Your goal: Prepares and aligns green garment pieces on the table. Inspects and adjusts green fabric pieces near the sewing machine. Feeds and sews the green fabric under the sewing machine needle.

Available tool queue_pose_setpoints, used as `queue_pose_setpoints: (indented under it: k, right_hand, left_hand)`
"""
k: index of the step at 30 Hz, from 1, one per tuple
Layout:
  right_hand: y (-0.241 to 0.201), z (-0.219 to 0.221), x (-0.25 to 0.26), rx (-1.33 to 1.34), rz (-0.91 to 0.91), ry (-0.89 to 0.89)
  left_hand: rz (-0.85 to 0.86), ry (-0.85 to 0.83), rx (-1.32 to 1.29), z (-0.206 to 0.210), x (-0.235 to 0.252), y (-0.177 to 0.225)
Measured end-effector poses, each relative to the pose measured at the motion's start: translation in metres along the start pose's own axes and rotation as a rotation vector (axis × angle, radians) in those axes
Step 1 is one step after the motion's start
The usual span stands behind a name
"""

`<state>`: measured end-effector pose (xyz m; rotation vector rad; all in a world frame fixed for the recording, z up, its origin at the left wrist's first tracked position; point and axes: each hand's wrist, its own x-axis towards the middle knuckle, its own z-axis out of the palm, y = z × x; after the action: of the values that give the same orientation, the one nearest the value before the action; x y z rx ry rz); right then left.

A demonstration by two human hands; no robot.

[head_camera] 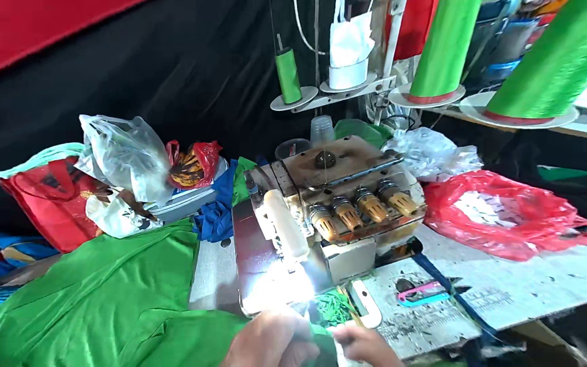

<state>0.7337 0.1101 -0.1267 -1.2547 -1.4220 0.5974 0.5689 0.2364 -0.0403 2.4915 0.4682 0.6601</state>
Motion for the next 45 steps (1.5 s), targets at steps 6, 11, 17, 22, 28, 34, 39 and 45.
queue_pose_setpoints:
  k: [6,11,17,22,28,34,39,45]
  right_hand:
    - [0.006,0.008,0.035,0.457,-0.055,-0.016]
    - [-0.007,0.004,0.035,0.463,-0.079,0.040]
    - [-0.017,0.004,0.042,0.356,-0.135,0.077]
    - [-0.018,0.003,0.049,0.333,-0.135,0.022]
    - [-0.021,0.008,0.054,0.352,-0.135,0.072]
    - [-0.021,0.010,0.061,0.261,-0.212,0.112]
    - [-0.022,0.009,0.066,0.264,-0.230,0.109]
    - [-0.020,0.009,0.076,0.226,-0.295,0.170]
  left_hand:
    - [0.011,0.037,-0.069,0.001,-0.007,0.012]
    - [-0.081,0.097,-0.119,-0.001,-0.017,0.009]
    - [-0.081,0.160,-0.168,-0.004,-0.019,0.006]
    - [-0.091,0.188,-0.161,-0.008,-0.022,0.000]
    - [-0.083,0.237,-0.166,-0.006,-0.027,-0.006]
    - [-0.048,0.268,-0.026,-0.005,-0.026,-0.009]
    - [-0.014,0.240,0.099,-0.009,-0.026,-0.009]
    - [-0.121,0.241,-0.230,-0.018,-0.025,-0.011]
